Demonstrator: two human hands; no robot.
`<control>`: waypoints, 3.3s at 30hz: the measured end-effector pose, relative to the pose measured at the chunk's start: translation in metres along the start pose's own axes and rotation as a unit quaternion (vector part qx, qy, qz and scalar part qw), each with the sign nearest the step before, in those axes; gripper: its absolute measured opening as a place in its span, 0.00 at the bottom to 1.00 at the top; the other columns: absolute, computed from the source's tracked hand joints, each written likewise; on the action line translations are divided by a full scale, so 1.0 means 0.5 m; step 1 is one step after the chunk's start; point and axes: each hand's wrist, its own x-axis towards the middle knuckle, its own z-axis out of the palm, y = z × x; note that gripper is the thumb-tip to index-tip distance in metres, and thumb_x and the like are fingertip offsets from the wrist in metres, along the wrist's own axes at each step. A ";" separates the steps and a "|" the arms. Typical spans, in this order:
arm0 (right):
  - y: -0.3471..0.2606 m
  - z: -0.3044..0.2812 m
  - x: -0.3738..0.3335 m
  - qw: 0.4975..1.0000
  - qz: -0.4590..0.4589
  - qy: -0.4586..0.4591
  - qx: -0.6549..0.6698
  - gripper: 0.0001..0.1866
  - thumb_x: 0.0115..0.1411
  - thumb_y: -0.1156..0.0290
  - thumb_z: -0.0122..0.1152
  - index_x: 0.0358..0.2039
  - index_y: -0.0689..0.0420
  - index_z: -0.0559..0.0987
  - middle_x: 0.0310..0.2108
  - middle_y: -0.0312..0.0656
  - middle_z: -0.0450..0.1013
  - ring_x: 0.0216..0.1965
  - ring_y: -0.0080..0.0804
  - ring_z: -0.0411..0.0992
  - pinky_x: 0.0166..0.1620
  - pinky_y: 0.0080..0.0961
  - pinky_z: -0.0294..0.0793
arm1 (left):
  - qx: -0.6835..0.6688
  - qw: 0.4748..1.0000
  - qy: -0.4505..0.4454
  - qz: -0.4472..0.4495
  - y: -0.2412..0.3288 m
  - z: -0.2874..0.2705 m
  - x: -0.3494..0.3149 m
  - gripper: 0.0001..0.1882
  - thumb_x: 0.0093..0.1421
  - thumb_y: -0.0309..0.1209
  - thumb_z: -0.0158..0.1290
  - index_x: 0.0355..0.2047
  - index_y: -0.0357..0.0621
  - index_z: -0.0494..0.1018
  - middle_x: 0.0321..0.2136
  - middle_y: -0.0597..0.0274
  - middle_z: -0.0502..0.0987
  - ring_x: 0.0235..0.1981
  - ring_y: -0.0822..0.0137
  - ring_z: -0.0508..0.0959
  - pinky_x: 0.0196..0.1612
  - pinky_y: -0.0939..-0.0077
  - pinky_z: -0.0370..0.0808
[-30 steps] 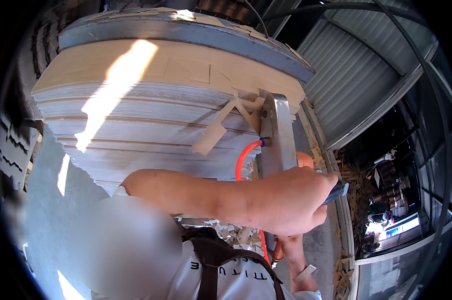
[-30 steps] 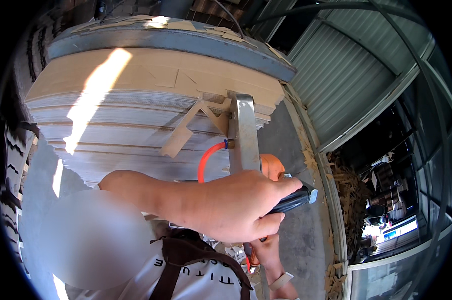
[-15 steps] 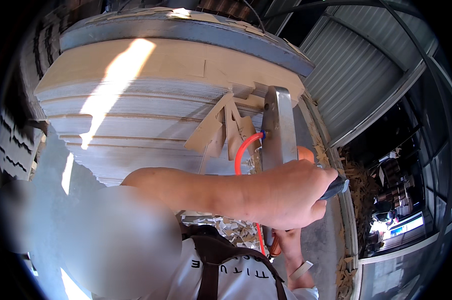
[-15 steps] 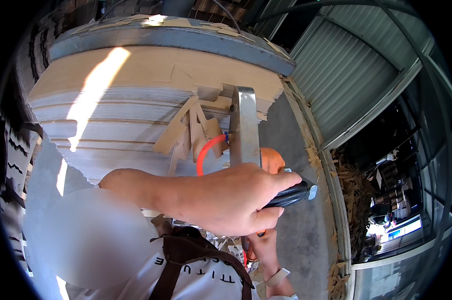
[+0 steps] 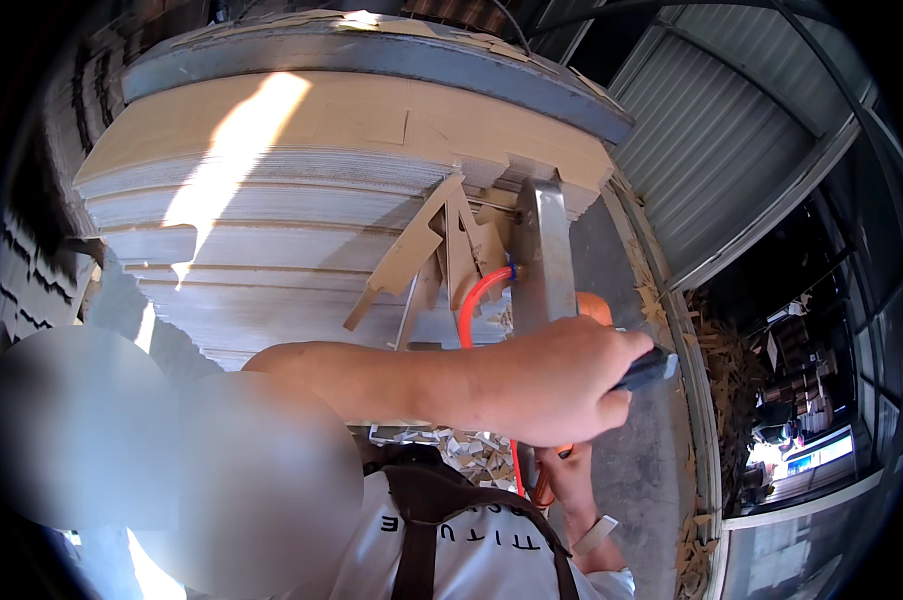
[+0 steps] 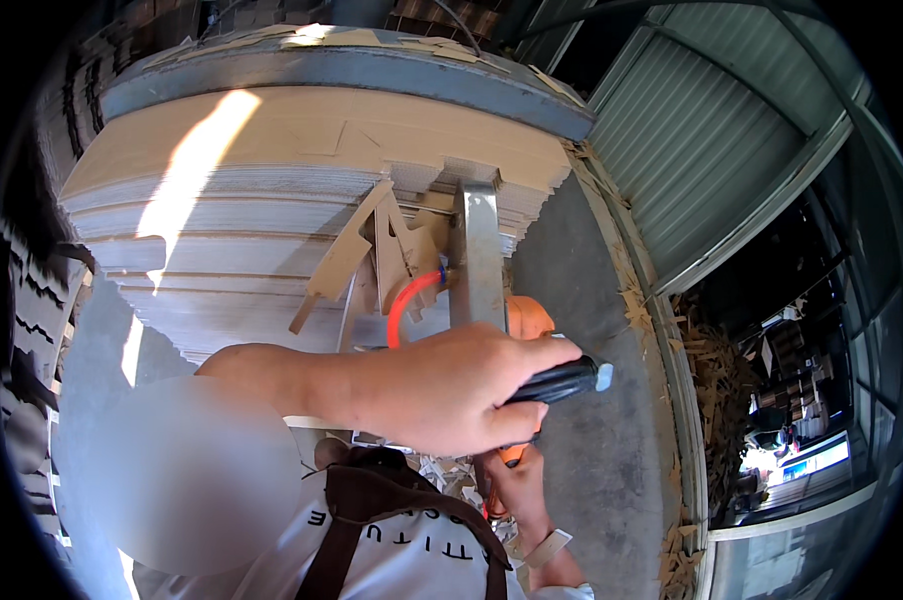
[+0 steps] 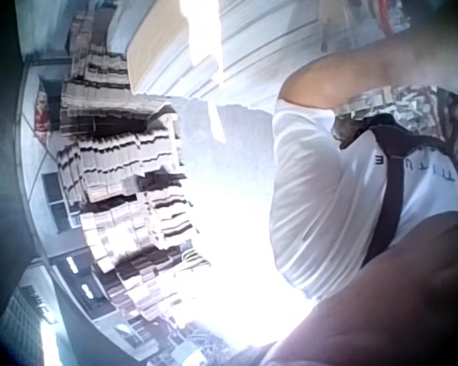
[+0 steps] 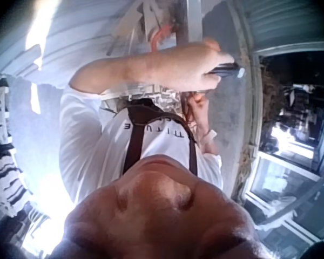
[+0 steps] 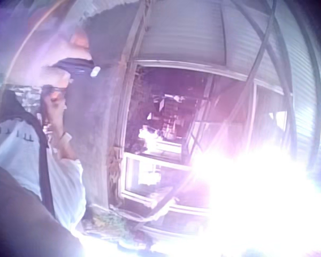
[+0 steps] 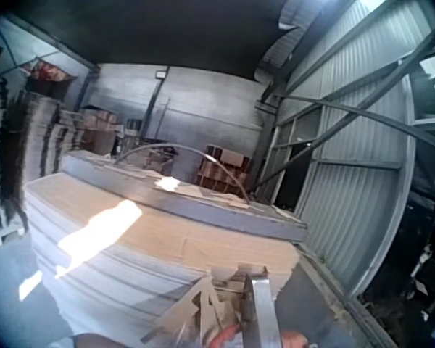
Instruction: The person uses a handheld power saw to cut a stack of flat cardboard sheets. They guide the saw along the edge of the stack, producing small cardboard shavings that fall to the floor. The person adjusts their grip and position to continue cutting through the material.
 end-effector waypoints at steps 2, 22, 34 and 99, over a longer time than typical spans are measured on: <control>0.026 -0.003 -0.002 1.000 0.002 -0.008 -0.003 0.10 0.57 0.71 0.64 0.23 0.62 0.75 0.19 0.33 0.73 0.20 0.18 0.70 0.24 0.19 0.68 | -0.027 0.999 0.002 -0.024 -0.005 0.000 -0.005 0.18 0.59 0.25 0.48 0.49 0.29 0.65 0.18 0.50 0.74 0.18 0.54 0.77 0.23 0.62 0.70; 0.064 0.018 0.000 1.000 -0.023 -0.018 0.004 0.09 0.57 0.70 0.65 0.26 0.61 0.76 0.19 0.31 0.72 0.20 0.17 0.67 0.23 0.21 0.66 | 0.020 0.998 -0.006 -0.063 0.000 0.022 -0.036 0.28 0.60 0.26 0.52 0.59 0.28 0.60 0.25 0.47 0.75 0.24 0.55 0.78 0.29 0.66 0.72; 0.098 0.021 -0.004 0.990 0.047 -0.111 -0.074 0.15 0.55 0.61 0.68 0.29 0.61 0.77 0.20 0.37 0.74 0.21 0.23 0.70 0.28 0.26 0.71 | 0.021 0.991 0.009 -0.132 -0.007 0.032 -0.071 0.27 0.59 0.27 0.51 0.58 0.29 0.61 0.28 0.43 0.77 0.26 0.52 0.79 0.33 0.64 0.74; 0.279 0.007 0.008 0.990 0.030 -0.099 -0.092 0.25 0.48 0.63 0.68 0.44 0.64 0.74 0.28 0.55 0.77 0.32 0.55 0.78 0.37 0.39 0.75 | -0.035 0.962 0.055 -0.265 -0.159 0.151 -0.090 0.29 0.61 0.23 0.55 0.62 0.39 0.63 0.37 0.64 0.79 0.33 0.80 0.75 0.37 0.83 0.72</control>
